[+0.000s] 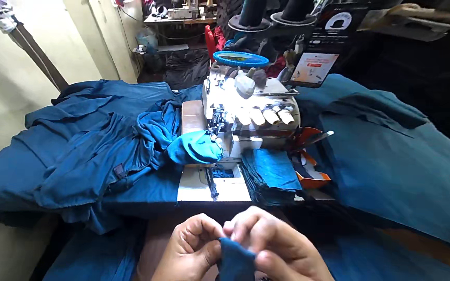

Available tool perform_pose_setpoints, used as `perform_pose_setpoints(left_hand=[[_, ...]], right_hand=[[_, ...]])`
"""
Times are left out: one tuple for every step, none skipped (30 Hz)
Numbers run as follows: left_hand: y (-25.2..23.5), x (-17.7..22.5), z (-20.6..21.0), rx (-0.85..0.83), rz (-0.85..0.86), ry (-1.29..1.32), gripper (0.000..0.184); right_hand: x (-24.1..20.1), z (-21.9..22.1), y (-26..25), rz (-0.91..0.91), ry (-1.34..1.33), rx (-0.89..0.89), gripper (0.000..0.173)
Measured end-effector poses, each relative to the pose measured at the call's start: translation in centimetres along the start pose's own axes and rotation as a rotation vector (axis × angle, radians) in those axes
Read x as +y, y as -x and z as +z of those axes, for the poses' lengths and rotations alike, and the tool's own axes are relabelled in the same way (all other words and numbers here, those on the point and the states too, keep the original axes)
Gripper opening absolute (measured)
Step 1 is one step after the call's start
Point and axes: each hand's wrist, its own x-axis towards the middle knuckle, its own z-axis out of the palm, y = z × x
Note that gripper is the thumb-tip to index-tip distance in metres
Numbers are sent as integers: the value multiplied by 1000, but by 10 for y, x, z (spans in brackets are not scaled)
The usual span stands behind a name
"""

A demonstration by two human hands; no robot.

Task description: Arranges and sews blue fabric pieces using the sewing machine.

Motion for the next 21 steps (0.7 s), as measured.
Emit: perform_pose_setpoints(left_hand=[[0,3,-2,-3,-9,2,14],[0,6,-4,9,-25,35,14],[1,11,-5,34,-45,99,14],[1,16,-5,62,-61,206,14],[0,19,-5,80,-68,310,13],[-1,22,-4,88,-75,377,13],[-2,23,-3,76,-92,391,13],[-3,22,-3,38,-120,351,14],[-3,20,-3,-33,-158,271,17],[-3,16,-5,-125,-197,223,23],[-3,12,-7,-200,-233,231,32],[-3,8,-8,-236,-254,258,40],[-3,5,-9,-234,-252,279,44],[-3,4,-11,-211,-234,288,45],[-2,4,-13,-180,-217,290,44],[-2,6,-14,-153,-202,289,42],[-3,8,-15,-136,-191,283,40],[-3,9,-17,-129,-185,280,38],[-3,9,-18,-123,-182,278,37],[-3,10,-19,-115,-177,271,35],[-4,10,-19,-94,-171,259,32]], right_hand=[[0,3,-1,18,-184,24,13],[-4,6,-1,68,-297,77,12],[-9,8,-2,139,-320,135,11],[-11,9,-2,208,-284,134,11],[-8,6,0,256,-244,58,16],[-4,3,1,283,-252,-19,23],[-1,3,1,294,-287,-61,29],[0,2,1,288,-330,-63,33],[-1,1,0,275,-362,-31,35],[-2,1,-1,262,-387,36,35],[-4,0,-4,255,-412,100,33],[-5,-1,-6,262,-421,146,30],[-6,-2,-7,276,-416,164,28],[-5,-3,-6,291,-403,161,26],[-2,-4,-5,297,-404,143,25],[3,-6,-4,292,-421,109,25],[10,-7,-3,274,-458,66,25],[14,-7,-2,266,-489,54,24],[16,-6,-2,267,-511,62,23],[15,-5,-3,272,-521,79,22],[13,-3,-4,280,-513,95,21]])
